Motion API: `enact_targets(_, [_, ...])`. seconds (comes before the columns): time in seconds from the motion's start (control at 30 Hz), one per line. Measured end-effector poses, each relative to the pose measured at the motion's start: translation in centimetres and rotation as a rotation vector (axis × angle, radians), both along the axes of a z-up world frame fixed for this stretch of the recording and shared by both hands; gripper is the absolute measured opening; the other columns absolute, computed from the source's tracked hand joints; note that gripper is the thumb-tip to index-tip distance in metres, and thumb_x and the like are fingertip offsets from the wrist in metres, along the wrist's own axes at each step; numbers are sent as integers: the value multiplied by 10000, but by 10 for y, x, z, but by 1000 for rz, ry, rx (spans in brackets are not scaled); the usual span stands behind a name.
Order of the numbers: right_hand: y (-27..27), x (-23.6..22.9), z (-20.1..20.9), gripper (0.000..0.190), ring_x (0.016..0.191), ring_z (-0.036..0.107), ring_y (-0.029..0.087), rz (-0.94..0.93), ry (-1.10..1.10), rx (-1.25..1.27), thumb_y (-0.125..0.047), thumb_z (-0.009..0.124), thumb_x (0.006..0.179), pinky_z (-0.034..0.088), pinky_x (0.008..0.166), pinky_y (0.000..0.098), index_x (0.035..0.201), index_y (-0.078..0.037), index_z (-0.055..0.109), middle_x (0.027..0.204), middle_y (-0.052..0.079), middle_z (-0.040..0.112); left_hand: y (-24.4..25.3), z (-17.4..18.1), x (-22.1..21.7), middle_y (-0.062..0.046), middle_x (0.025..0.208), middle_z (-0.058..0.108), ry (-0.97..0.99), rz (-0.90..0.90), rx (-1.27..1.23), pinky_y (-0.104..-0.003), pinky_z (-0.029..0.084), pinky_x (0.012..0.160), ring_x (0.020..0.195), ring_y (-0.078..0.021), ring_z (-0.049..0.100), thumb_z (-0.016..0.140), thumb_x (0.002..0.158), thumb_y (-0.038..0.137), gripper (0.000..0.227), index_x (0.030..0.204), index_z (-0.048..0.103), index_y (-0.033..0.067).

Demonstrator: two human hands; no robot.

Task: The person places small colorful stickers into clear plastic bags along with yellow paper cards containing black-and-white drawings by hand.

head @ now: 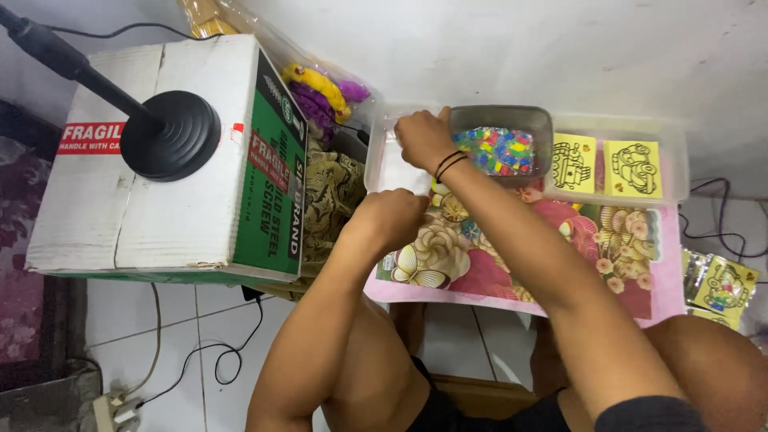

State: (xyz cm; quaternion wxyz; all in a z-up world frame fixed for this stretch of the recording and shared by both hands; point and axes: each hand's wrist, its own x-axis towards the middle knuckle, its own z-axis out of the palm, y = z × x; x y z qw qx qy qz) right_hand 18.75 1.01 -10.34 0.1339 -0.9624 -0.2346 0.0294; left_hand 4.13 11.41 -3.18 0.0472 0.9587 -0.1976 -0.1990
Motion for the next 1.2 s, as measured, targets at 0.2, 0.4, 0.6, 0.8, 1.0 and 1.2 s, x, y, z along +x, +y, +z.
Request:
enact_targets(0.2, [-66,-34,108,79,905,693,355,-12,29,113,-151,687,932,299,911,596,897,-138,756,858,83,749,-20,16,-3,-125,978,722,-205,-11,-177,-575,593,723,858,-422,734,505,923,106,383,1248,681,209])
enact_targets(0.4, [-137,-83,132,41,894,632,289,75,-335,-28,-237,711,898,332,925,583,919,-206,728,819,34,690,-38,73,-13,-150,1031,742,-58,217,-558,-606,547,846,1009,-471,690,423,1035,313,318,1138,666,137])
enact_targets(0.6, [-168,-153,136,92,857,621,235,197,-745,-233,-59,723,830,353,978,619,862,-139,753,809,52,693,-67,60,-11,-269,1084,725,191,401,-922,-562,518,950,1054,-451,682,231,994,717,840,1343,622,61])
enact_targets(0.8, [-179,-165,94,24,893,641,269,323,-806,-175,-155,742,838,334,999,693,855,-139,739,833,93,698,-89,37,1,-224,1046,719,99,476,-1164,-404,559,863,967,-311,713,659,968,532,646,1309,633,-16])
enact_targets(1.0, [-179,-186,111,35,941,668,241,315,-734,-164,-175,714,908,314,1029,681,909,-152,740,927,70,728,-110,40,-7,-7,663,604,-66,482,-1325,-235,452,680,688,-110,544,686,996,259,246,883,749,49])
enact_targets(1.2, [-197,-179,130,210,954,606,221,129,-753,199,-378,684,967,379,1018,558,991,-171,714,959,16,611,-102,41,-6,-61,713,739,-12,420,-1348,-185,486,698,689,-67,623,790,911,189,163,952,757,35])
